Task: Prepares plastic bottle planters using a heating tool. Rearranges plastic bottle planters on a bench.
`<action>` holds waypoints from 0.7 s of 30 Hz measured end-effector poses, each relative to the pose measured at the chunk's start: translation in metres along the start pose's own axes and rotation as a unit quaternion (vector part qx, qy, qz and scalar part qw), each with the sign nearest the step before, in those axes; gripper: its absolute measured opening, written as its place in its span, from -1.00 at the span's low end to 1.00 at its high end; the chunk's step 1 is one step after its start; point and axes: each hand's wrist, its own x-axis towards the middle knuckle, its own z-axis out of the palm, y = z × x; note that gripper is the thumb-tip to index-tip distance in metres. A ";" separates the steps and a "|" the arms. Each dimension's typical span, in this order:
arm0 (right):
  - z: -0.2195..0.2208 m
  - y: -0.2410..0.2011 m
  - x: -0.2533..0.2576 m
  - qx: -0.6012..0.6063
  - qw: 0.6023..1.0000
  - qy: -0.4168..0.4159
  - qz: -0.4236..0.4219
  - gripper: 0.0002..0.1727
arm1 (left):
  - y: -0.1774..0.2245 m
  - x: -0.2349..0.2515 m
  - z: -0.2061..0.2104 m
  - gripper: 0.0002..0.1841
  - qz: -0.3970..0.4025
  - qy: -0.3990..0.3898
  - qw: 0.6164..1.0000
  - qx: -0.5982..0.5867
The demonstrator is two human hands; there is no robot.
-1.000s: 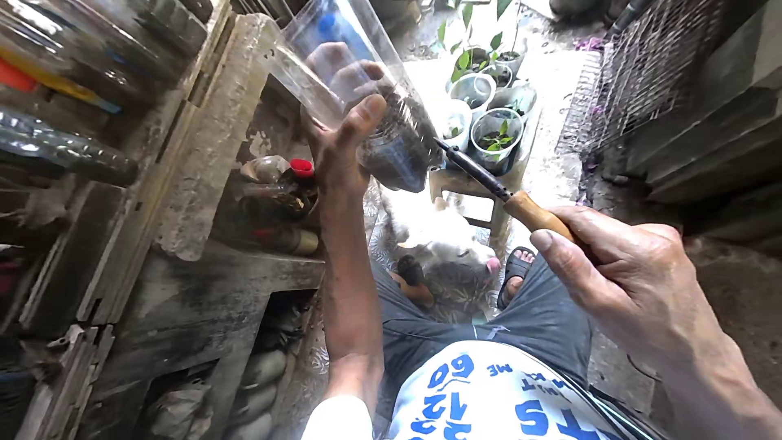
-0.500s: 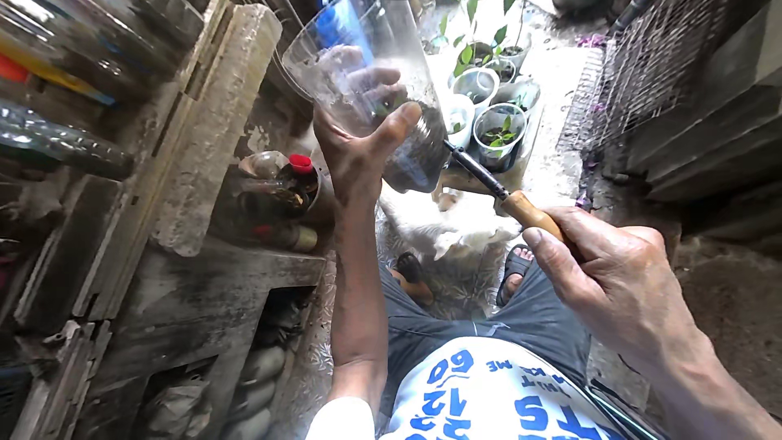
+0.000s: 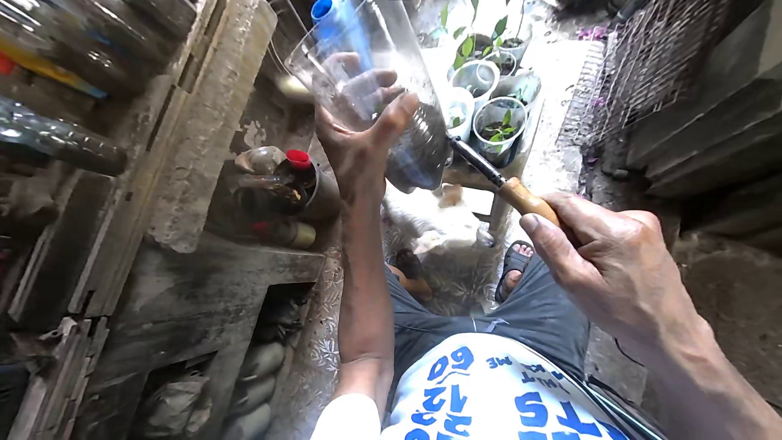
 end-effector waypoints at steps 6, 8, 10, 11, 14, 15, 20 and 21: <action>-0.003 0.002 -0.013 0.042 0.999 -0.015 -0.017 -0.60 | -0.005 0.009 -0.003 -0.08 -0.016 0.055 0.998 0.037; 0.001 0.002 -0.014 0.051 0.998 -0.020 -0.019 -0.61 | -0.007 0.009 -0.004 -0.11 -0.013 0.048 0.998 0.031; 0.004 0.001 -0.013 0.056 0.998 -0.024 -0.021 -0.62 | -0.007 0.007 -0.004 -0.14 -0.010 0.040 0.999 0.026; 0.004 0.001 -0.013 0.058 0.998 -0.024 -0.022 -0.62 | -0.006 0.006 -0.004 -0.15 -0.009 0.036 0.999 0.024; 0.004 0.003 -0.012 0.067 0.997 -0.029 -0.025 -0.62 | -0.004 0.004 -0.004 -0.15 -0.010 0.030 0.999 0.025; 0.003 0.005 -0.011 0.070 0.997 -0.030 -0.029 -0.62 | -0.004 0.004 -0.004 -0.14 -0.012 0.027 0.999 0.022; 0.003 0.012 -0.011 0.074 0.995 -0.040 -0.054 -0.62 | -0.002 0.001 -0.007 -0.15 -0.028 -0.003 1.000 -0.007; 0.003 0.012 -0.010 0.074 0.995 -0.042 -0.058 -0.62 | -0.003 0.001 -0.008 -0.15 -0.027 -0.010 1.000 -0.012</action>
